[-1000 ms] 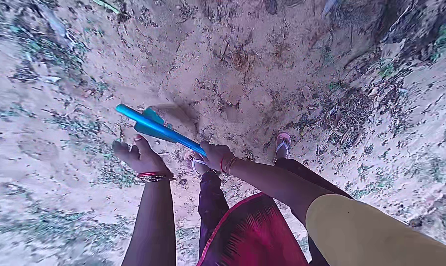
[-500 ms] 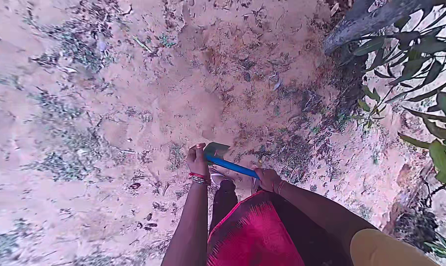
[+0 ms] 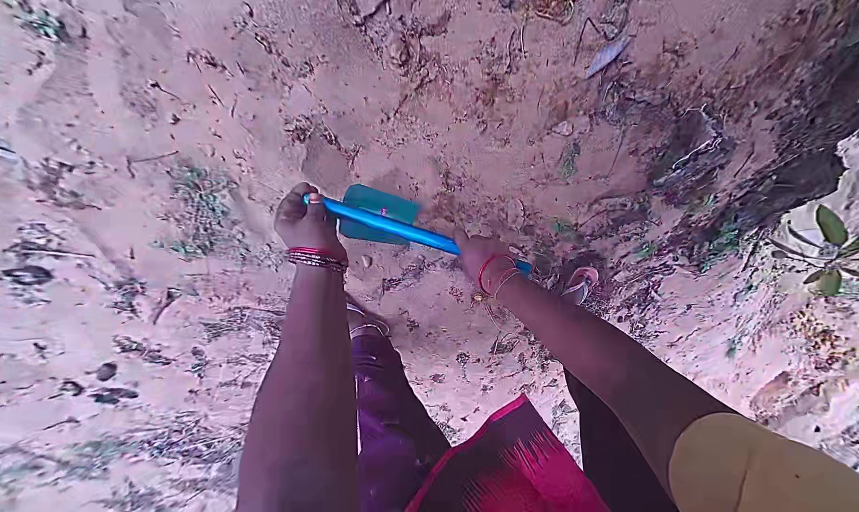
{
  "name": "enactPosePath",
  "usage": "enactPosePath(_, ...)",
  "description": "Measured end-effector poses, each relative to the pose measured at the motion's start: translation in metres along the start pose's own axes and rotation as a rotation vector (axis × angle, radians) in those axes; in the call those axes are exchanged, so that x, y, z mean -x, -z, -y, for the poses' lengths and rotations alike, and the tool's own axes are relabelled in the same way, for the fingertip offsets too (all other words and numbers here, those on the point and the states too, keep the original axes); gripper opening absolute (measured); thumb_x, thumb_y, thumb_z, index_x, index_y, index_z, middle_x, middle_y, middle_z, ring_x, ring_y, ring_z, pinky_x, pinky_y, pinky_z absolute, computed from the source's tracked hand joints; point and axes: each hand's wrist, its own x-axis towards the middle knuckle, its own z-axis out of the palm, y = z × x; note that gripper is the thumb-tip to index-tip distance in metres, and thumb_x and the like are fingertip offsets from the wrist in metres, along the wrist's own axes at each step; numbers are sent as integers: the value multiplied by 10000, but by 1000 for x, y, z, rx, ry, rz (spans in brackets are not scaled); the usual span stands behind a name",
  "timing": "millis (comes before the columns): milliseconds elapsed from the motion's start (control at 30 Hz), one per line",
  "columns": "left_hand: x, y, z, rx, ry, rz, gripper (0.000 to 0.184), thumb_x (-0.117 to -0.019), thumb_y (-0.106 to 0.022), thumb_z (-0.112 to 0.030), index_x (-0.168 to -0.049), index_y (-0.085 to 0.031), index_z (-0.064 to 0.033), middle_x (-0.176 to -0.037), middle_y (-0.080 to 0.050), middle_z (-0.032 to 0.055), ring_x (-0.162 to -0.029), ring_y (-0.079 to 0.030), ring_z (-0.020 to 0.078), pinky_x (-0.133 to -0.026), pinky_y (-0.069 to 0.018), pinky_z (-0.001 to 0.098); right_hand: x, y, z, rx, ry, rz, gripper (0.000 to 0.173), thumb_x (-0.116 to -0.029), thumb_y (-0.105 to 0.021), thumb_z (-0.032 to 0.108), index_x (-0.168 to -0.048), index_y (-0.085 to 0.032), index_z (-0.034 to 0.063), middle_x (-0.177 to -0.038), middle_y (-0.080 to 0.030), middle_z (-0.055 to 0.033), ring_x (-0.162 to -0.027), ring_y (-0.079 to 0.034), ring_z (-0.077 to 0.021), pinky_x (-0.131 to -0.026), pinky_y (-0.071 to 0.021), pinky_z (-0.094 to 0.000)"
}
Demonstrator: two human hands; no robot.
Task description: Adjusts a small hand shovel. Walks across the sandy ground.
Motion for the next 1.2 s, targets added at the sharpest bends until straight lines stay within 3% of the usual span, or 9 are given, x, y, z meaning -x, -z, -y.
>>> enactPosePath(67,18,-41,73,-151,161,17,334,-1048,-496,-51,-1366,-511,53,-1211,-584,164,-976,-626,159,-892,-550,339,-11,-29,-57,26,-75,80,449,-1027,-573,108,-1466,-473,101,-1175,-689,-250,-1087,-688,-453,-835,-552,-620)
enactPosePath(167,39,-46,122,-123,213,-51,330,-1057,-495,-68,-1369,-508,36,-1180,-582,127,-956,-620,138,-870,-548,326,-10,-49,-80,60,-53,99,448,-995,-593,15,-1426,-511,107,-1154,-690,-246,-1066,-687,-459,-810,-559,-615)
enactPosePath(400,74,12,92,73,416,-201,364,-1077,-401,-16,-1439,-390,20,-1252,-553,130,-1012,-614,136,-918,-524,318,32,-3,-26,126,172,84,307,-1034,-518,6,-1327,-595,56,-1132,-703,-227,-1040,-702,-416,-804,-562,-567)
enactPosePath(533,118,3,45,284,305,-258,214,-1076,-346,7,-1280,-412,7,-997,-522,40,-815,-592,89,-808,-550,281,82,51,-26,193,220,128,343,-1050,-493,18,-1386,-554,46,-1184,-684,-242,-1090,-677,-430,-868,-539,-576)
enactPosePath(733,194,-161,-85,385,159,165,274,-1006,-535,53,-1279,-534,30,-1068,-621,30,-924,-651,90,-852,-577,288,203,147,-170,349,-176,-168,299,-1018,-610,97,-1310,-587,41,-1073,-679,-264,-965,-684,-494,-738,-534,-612)
enactPosePath(833,238,-255,-135,384,39,437,276,-918,-657,74,-1190,-617,94,-1075,-659,119,-912,-642,99,-849,-554,264,250,179,-275,323,-336,-441,241,-943,-714,59,-1135,-631,-60,-952,-679,-345,-879,-667,-589,-665,-480,-719)
enactPosePath(933,261,-293,-144,373,-2,548,260,-881,-692,106,-1139,-657,119,-1136,-636,212,-1011,-608,180,-918,-512,288,258,182,-333,328,-329,-657,250,-896,-720,-20,-1110,-636,-118,-987,-659,-392,-886,-652,-623,-659,-455,-757)
enactPosePath(1067,234,-253,-99,489,-49,364,250,-832,-703,140,-1067,-635,90,-1018,-679,111,-928,-642,101,-855,-548,259,216,173,-300,377,-95,-649,251,-898,-725,32,-1089,-634,-102,-1015,-659,-378,-871,-654,-618,-627,-453,-745)
enactPosePath(1200,173,-152,-46,547,-3,18,234,-913,-616,104,-1093,-557,-35,-1033,-685,17,-951,-686,113,-860,-596,324,130,126,-196,414,166,-381,283,-1011,-646,183,-1166,-629,-52,-1022,-688,-309,-890,-694,-529,-699,-523,-660)
